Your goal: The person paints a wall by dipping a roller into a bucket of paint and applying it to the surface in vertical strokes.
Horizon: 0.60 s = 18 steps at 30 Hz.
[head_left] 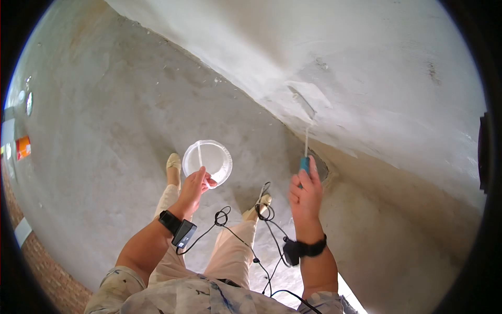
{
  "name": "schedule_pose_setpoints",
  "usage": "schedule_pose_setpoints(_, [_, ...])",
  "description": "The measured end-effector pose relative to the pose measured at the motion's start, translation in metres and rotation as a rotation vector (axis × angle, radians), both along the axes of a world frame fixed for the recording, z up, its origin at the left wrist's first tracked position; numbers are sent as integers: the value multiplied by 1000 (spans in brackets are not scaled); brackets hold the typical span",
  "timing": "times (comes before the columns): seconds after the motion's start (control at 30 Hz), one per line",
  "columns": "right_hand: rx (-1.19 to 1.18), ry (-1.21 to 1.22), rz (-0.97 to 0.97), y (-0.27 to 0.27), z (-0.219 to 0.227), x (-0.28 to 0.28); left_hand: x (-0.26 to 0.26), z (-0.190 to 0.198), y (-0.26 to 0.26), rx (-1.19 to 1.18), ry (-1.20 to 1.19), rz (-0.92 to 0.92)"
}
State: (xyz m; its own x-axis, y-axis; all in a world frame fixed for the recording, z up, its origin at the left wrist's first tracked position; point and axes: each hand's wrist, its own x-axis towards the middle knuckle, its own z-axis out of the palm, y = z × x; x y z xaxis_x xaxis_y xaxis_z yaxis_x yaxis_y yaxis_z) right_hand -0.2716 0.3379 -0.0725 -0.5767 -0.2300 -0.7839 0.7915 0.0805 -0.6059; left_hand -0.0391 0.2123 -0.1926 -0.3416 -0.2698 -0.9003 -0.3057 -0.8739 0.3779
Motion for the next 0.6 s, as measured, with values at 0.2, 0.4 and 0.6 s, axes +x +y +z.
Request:
schedule_pose_setpoints(0.2, [101,-21,11,-34,-158,9,11,-12,3,-33,26,-4])
schedule_pose_setpoints(0.4, [160,-50,12,-47,-270,-4,8,-7,5,-7,97,2])
schedule_pose_setpoints(0.6, [114,-171,43,-33,-300,-38,-3,-5,8,-32,81,43])
